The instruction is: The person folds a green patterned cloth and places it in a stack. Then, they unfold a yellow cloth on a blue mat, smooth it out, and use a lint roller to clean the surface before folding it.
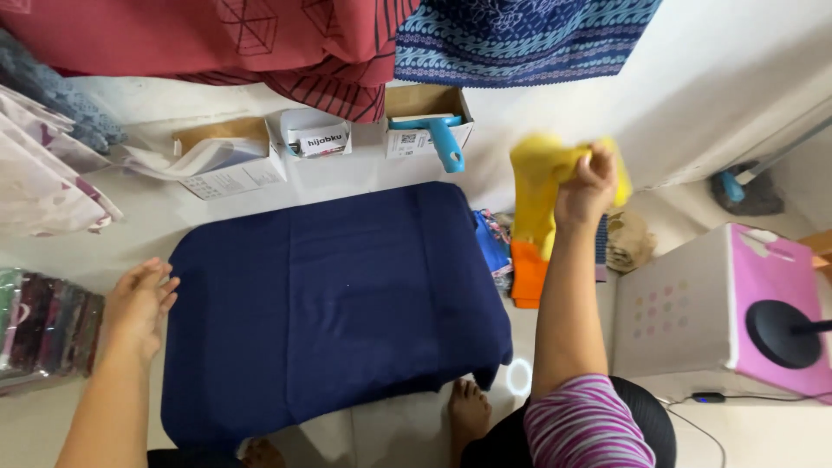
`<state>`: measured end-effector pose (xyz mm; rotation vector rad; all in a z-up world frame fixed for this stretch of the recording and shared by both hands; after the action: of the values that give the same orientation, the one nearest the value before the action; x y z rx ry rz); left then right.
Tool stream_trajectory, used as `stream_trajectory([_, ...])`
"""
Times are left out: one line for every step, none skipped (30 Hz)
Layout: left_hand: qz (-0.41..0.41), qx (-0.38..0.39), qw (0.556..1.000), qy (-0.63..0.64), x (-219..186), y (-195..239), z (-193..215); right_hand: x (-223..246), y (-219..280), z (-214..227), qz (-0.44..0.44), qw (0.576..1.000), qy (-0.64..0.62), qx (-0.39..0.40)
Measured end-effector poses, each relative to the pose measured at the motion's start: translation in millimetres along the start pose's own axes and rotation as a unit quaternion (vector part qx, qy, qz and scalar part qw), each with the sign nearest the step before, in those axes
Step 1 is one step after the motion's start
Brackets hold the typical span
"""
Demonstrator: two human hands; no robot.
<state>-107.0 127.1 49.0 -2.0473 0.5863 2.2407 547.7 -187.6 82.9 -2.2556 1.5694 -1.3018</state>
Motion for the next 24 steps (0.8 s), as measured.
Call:
stream_trajectory([-0.002,0.002,1.0,0.004,4,-6,-4,22,7,-42,0.003,1.0,0.003,0.003])
stream_trajectory([-0.005,0.016,1.0,-0.001,7,-11,-8,43,14,-90,0.007,0.996,0.026,0.082])
stream_trajectory([-0.008,0.028,1.0,-0.007,10,-15,-11,63,24,-139,0.01,0.986,0.048,0.16])
stream_trajectory([-0.009,0.029,1.0,-0.004,11,-15,-19,58,35,-149,0.012,0.985,0.05,0.162])
stream_trajectory([-0.015,0.039,0.999,-0.017,10,-14,-25,47,47,-165,-0.019,0.97,0.099,0.223])
stream_trajectory([-0.021,0.049,0.998,-0.029,9,-14,-30,36,61,-180,-0.05,0.947,0.148,0.282])
stream_trajectory([-0.023,0.045,0.998,-0.029,15,-15,-36,18,73,-195,-0.049,0.946,0.145,0.285])
stream_trajectory([-0.057,0.054,0.996,-0.036,18,-16,-42,-11,95,-221,-0.175,0.865,0.104,0.458])
stream_trajectory([-0.091,0.061,0.993,-0.045,22,-16,-44,-38,124,-244,-0.291,0.737,0.057,0.607])
stream_trajectory([-0.092,0.055,0.993,-0.046,25,-15,-51,-43,146,-252,-0.29,0.735,0.053,0.61])
stream_trajectory([-0.091,0.065,0.991,-0.074,27,-16,-57,-55,175,-261,-0.292,0.641,0.162,0.691])
stream_trajectory([-0.089,0.074,0.988,-0.101,29,-18,-62,-67,203,-267,-0.283,0.53,0.268,0.753])
stream_trajectory([-0.091,0.065,0.989,-0.101,32,-17,-61,-81,213,-257,-0.278,0.527,0.263,0.759])
stream_trajectory([-0.057,0.103,0.982,-0.149,37,-18,-66,-100,225,-239,-0.329,0.45,0.323,0.765])
stream_trajectory([-0.02,0.144,0.97,-0.194,46,-19,-74,-117,238,-217,-0.378,0.368,0.382,0.759])
stream_trajectory([-0.019,0.14,0.971,-0.193,45,-19,-71,-125,235,-203,-0.376,0.365,0.38,0.762])
stream_trajectory([0.007,0.212,0.935,-0.284,51,-17,-77,-131,233,-184,-0.402,0.378,0.388,0.738])
stream_trajectory([0.033,0.282,0.885,-0.369,57,-15,-84,-138,231,-164,-0.428,0.39,0.395,0.713])
stream_trajectory([0.039,0.283,0.885,-0.368,62,-18,-82,-126,223,-166,-0.432,0.388,0.391,0.714])
stream_trajectory([0.056,0.355,0.814,-0.457,71,-19,-85,-116,213,-164,-0.439,0.36,0.449,0.69])
stream_trajectory([0.072,0.421,0.727,-0.537,82,-18,-85,-107,203,-160,-0.442,0.331,0.504,0.664])
stream_trajectory([0.079,0.422,0.727,-0.536,91,-20,-87,-110,199,-150,-0.445,0.33,0.499,0.666])
stream_trajectory([0.099,0.433,0.684,-0.579,101,-23,-88,-114,190,-138,-0.426,0.308,0.548,0.65])
stream_trajectory([0.117,0.443,0.638,-0.618,110,-26,-89,-117,180,-126,-0.405,0.286,0.595,0.632])
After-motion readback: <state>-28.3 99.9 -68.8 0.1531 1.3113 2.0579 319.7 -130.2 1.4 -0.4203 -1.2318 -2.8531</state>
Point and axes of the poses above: each hand's wrist, its own y-axis away from the middle knuckle, its own z-axis out of the back of the hand, x = y × z, the point moved 4 cm from there along -y, towards the middle knuckle, and after that the axes turned 13 degrees about x, right-handed, at the moved point
